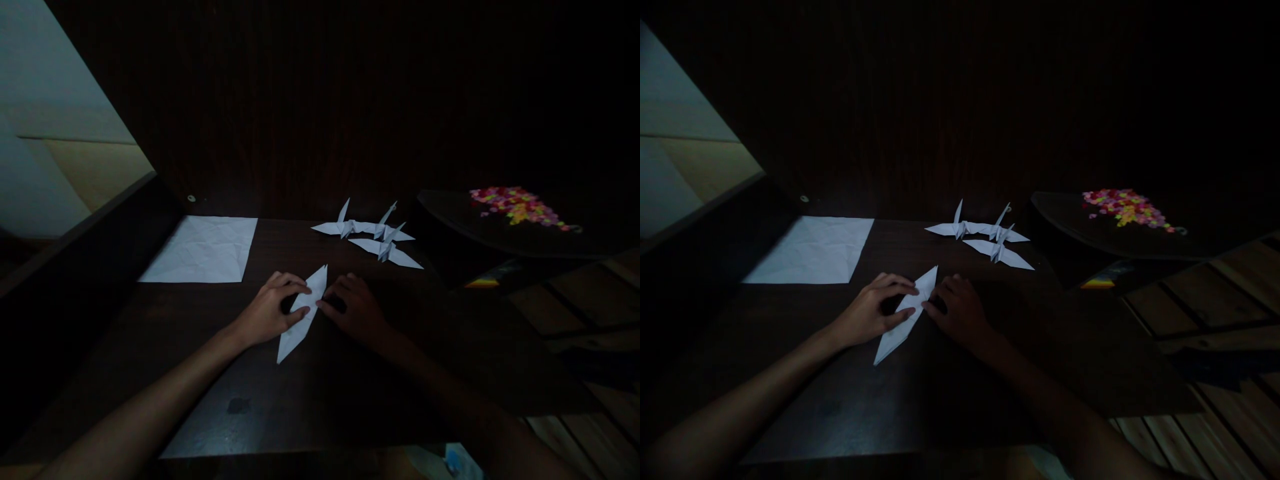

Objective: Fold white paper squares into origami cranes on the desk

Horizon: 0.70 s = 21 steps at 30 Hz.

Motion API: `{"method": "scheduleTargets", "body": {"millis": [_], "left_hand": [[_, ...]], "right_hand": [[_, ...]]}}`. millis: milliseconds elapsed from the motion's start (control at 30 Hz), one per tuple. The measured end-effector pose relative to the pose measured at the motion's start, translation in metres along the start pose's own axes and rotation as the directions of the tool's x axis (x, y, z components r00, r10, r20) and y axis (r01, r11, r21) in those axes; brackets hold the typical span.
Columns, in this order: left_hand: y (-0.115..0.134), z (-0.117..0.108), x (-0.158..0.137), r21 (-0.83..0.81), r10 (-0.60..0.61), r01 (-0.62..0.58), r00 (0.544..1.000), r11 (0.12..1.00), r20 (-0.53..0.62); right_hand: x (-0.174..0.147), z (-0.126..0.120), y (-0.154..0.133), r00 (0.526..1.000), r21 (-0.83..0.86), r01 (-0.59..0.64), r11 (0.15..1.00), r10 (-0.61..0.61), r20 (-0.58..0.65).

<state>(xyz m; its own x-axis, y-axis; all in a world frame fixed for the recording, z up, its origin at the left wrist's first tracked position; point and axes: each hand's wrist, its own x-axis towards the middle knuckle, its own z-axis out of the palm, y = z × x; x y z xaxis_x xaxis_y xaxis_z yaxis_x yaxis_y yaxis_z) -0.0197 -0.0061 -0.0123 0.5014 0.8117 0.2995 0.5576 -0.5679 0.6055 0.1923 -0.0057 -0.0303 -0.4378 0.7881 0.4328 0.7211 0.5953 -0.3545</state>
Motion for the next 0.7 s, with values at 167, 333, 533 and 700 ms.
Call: {"method": "scheduleTargets", "body": {"millis": [167, 333, 533, 700], "left_hand": [[-0.001, -0.001, -0.001, 0.033, 0.035, -0.036, 0.998, 0.999, 0.044], [-0.002, -0.008, 0.0, 0.011, 0.063, -0.065, 0.991, 0.998, 0.12], [-0.001, -0.018, 0.001, 0.01, 0.097, -0.101, 0.974, 0.995, 0.205], [-0.006, -0.026, 0.002, -0.008, 0.148, -0.151, 0.957, 0.988, 0.251]], "right_hand": [[0.0, -0.002, -0.001, 0.98, 0.12, 0.183, 0.976, -0.191, 0.058], [-0.002, -0.005, -0.004, 0.963, 0.183, 0.242, 0.953, -0.259, 0.077], [0.0, -0.011, -0.005, 0.965, 0.161, 0.235, 0.959, -0.249, 0.077], [0.001, -0.013, -0.003, 0.965, 0.151, 0.231, 0.961, -0.247, 0.092]]}}
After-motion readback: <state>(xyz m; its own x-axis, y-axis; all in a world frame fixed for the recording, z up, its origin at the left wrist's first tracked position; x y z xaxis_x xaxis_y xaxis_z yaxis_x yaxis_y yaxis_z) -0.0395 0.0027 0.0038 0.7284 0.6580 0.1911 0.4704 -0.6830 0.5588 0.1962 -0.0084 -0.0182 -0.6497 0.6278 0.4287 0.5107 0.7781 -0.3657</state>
